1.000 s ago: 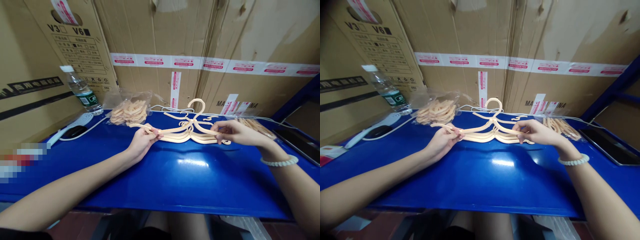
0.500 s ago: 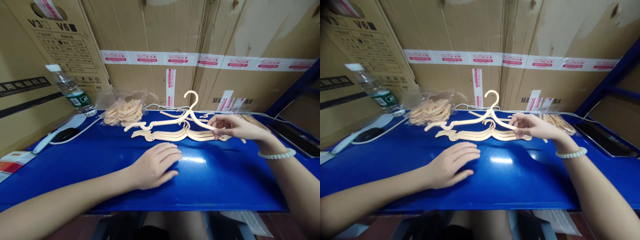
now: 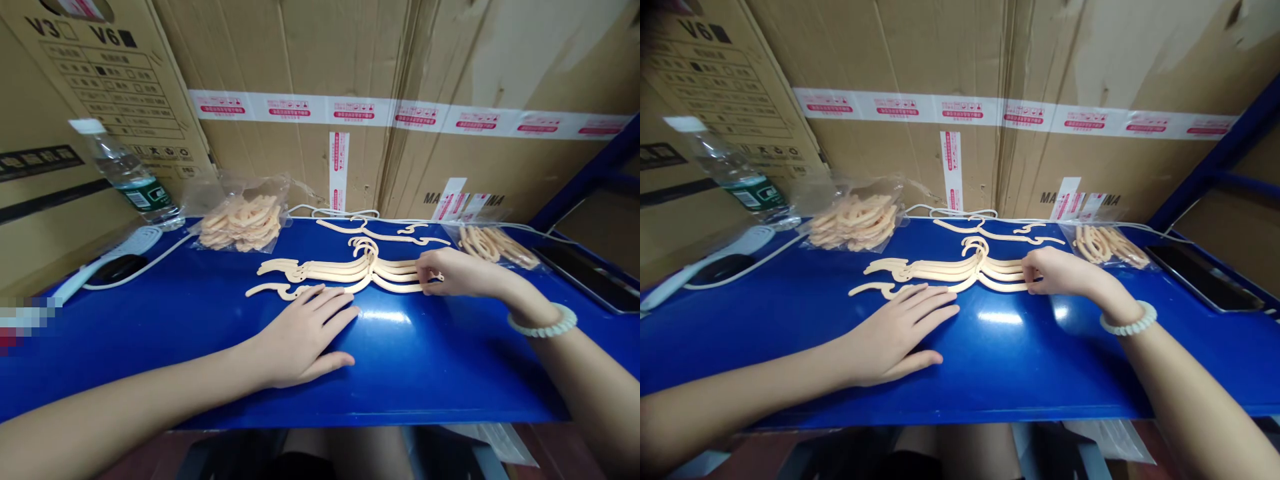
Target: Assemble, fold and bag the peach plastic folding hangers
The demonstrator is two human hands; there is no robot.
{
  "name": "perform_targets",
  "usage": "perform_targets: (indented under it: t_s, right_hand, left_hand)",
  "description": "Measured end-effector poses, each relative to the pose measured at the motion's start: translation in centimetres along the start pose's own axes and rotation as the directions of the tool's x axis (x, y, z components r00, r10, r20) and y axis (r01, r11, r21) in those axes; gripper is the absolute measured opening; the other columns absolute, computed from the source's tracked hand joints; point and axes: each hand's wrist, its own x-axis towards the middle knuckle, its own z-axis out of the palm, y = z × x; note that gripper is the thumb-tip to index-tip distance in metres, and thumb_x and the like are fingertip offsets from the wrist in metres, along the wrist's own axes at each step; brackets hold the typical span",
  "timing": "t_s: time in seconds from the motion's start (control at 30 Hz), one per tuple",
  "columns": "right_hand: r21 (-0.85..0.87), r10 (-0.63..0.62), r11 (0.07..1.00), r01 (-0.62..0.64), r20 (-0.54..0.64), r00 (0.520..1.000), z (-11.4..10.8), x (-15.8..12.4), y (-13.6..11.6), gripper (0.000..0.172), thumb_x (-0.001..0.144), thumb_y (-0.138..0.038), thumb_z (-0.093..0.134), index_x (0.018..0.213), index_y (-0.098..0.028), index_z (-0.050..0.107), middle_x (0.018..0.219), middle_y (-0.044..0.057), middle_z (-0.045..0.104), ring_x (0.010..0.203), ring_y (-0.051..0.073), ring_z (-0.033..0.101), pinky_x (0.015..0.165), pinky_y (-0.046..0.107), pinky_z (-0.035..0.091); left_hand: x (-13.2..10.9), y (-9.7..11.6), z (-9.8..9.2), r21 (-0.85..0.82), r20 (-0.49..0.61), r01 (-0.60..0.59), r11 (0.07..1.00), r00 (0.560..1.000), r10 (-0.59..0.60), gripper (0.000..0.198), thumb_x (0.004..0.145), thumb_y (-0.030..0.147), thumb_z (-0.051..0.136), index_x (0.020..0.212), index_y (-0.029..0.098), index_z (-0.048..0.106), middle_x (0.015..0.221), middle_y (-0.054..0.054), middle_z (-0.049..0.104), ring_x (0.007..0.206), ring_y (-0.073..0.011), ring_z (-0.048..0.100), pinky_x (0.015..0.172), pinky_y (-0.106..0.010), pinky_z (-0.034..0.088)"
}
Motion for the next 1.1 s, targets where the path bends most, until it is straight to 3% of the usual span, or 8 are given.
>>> perform_targets:
  t_s: [0.23,0.5,0.73,1.1]
  right_hand:
    - [0.042,0.088,0.995,-0.091,0.060,0.994,0.0,0.1,0.4,0.005,0.072,-0.016,0.067,0.069,-0.019,0.067,0.069,0.002,0.070,0.063,0.018,0.064,0.058,0.026,0.042]
    - [0.010,0.119,0.993,-0.119,0.018,0.993,-0.1,0.3,0.7,0.004,0.074,-0.016,0.065,0.073,-0.020,0.066,0.072,0.001,0.071,0.066,0.019,0.065,0.061,0.028,0.043]
    - [-0.135,0.177,0.974,-0.182,-0.049,0.983,-0.1,0.4,0.7,0.007,0.074,-0.015,0.067,0.077,-0.021,0.064,0.074,0.002,0.072,0.065,0.018,0.064,0.059,0.027,0.040]
    - [-0.154,0.210,0.964,-0.218,-0.064,0.976,-0.3,0.5,0.8,0.006,0.078,-0.015,0.067,0.076,-0.020,0.065,0.075,0.003,0.072,0.068,0.019,0.065,0.059,0.028,0.042]
  left_hand:
    - [0.2,-0.3,-0.4,-0.041,0.018,0.046,0.998,0.999,-0.045,0.062,0.097,0.057,0.053,0.142,0.015,0.055,0.157,-0.022,0.043,0.146,-0.0401,0.040,0.119,-0.058,0.030]
    - [0.2,-0.5,-0.2,-0.067,0.024,0.065,0.996,0.998,-0.064,0.063,0.096,0.059,0.054,0.145,0.021,0.052,0.160,-0.018,0.041,0.149,-0.0381,0.036,0.121,-0.057,0.026]
    - [0.1,-1.0,-0.5,-0.093,0.086,0.063,0.994,0.995,-0.055,0.066,0.096,0.059,0.055,0.148,0.020,0.050,0.164,-0.018,0.034,0.153,-0.0379,0.028,0.123,-0.057,0.022]
    - [0.2,-1.7,-0.4,-0.240,0.049,0.064,0.969,0.997,-0.054,0.063,0.093,0.053,0.063,0.148,0.026,0.051,0.165,-0.014,0.034,0.154,-0.0381,0.027,0.125,-0.059,0.020]
